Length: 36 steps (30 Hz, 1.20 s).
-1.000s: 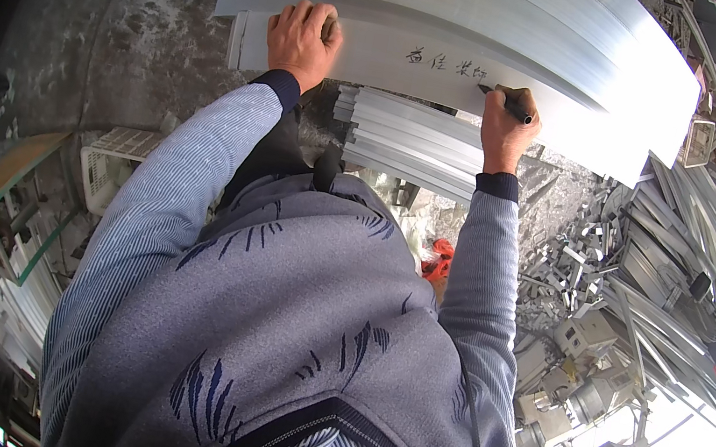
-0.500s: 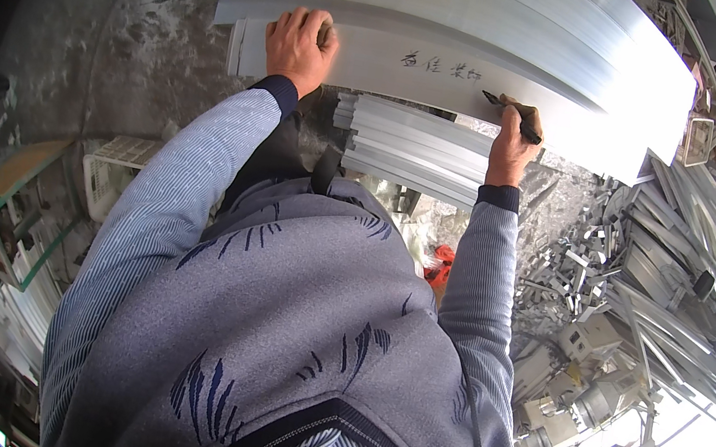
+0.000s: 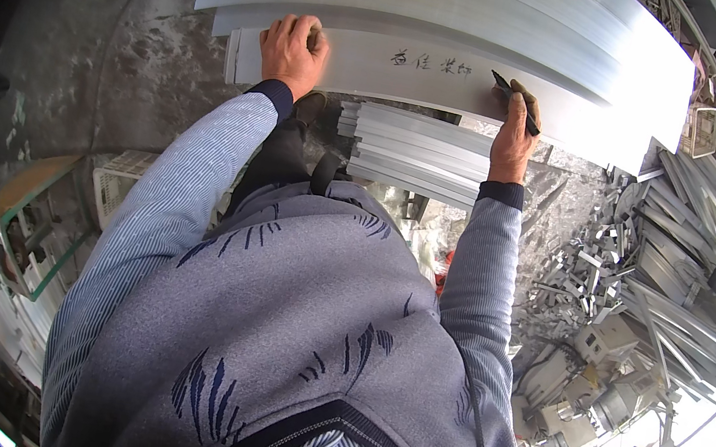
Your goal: The person writes Chinese characters on several stacked white metal profiles using a black marker. After labeling, they walk to a nearby workbench and place the marker down.
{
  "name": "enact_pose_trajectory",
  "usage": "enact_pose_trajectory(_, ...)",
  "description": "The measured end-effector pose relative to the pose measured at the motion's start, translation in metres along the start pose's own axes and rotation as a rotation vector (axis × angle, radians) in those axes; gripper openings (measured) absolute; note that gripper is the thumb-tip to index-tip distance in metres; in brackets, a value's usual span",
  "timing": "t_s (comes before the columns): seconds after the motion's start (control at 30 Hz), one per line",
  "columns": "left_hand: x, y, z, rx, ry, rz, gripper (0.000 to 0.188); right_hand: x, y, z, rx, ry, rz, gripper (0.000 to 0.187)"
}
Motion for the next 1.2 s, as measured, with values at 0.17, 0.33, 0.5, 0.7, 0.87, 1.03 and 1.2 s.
enact_pose_trajectory(0.17, -0.001, 0.0, 0.0, 0.013, -0.007, -0.015, 0.019, 0.003, 0.0, 0.003, -0.022, -0.174, 0.03, 0.034)
enact_pose_trajectory(0.33, 0.001, -0.001, 0.001, -0.021, 0.026, 0.047, 0.012, 0.01, -0.001, 0.012, -0.032, -0.335, 0.038, 0.027)
enact_pose_trajectory(0.5, -0.001, -0.003, 0.001, -0.006, 0.012, 0.035, 0.015, 0.022, -0.003, 0.026, -0.072, -0.348, 0.06, 0.023)
enact_pose_trajectory(0.7, 0.0, 0.0, 0.002, 0.008, 0.0, 0.025, 0.023, 0.029, -0.004, 0.037, -0.118, -0.356, 0.067, 0.021)
enact_pose_trajectory(0.87, -0.001, 0.0, 0.002, 0.017, 0.013, 0.002, 0.015, 0.024, -0.004, 0.03, -0.062, -0.341, -0.001, 0.02)
enact_pose_trajectory(1.03, -0.005, 0.001, 0.002, 0.04, -0.017, 0.004, 0.017, 0.023, -0.001, 0.024, -0.084, -0.226, 0.012, 0.023)
enact_pose_trajectory(1.2, -0.011, -0.004, 0.006, 0.18, -0.012, 0.047, 0.019, 0.018, -0.001, 0.016, -0.039, -0.167, 0.007, 0.026)
Point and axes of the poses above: each hand's wrist, its own y-axis away from the middle knuckle, its own x-axis out of the back of the hand, z = x × y, the point moved 5 cm from there along -y, towards the middle knuckle, and after that the axes turned 3 degrees about -z, right-handed, at the moved point
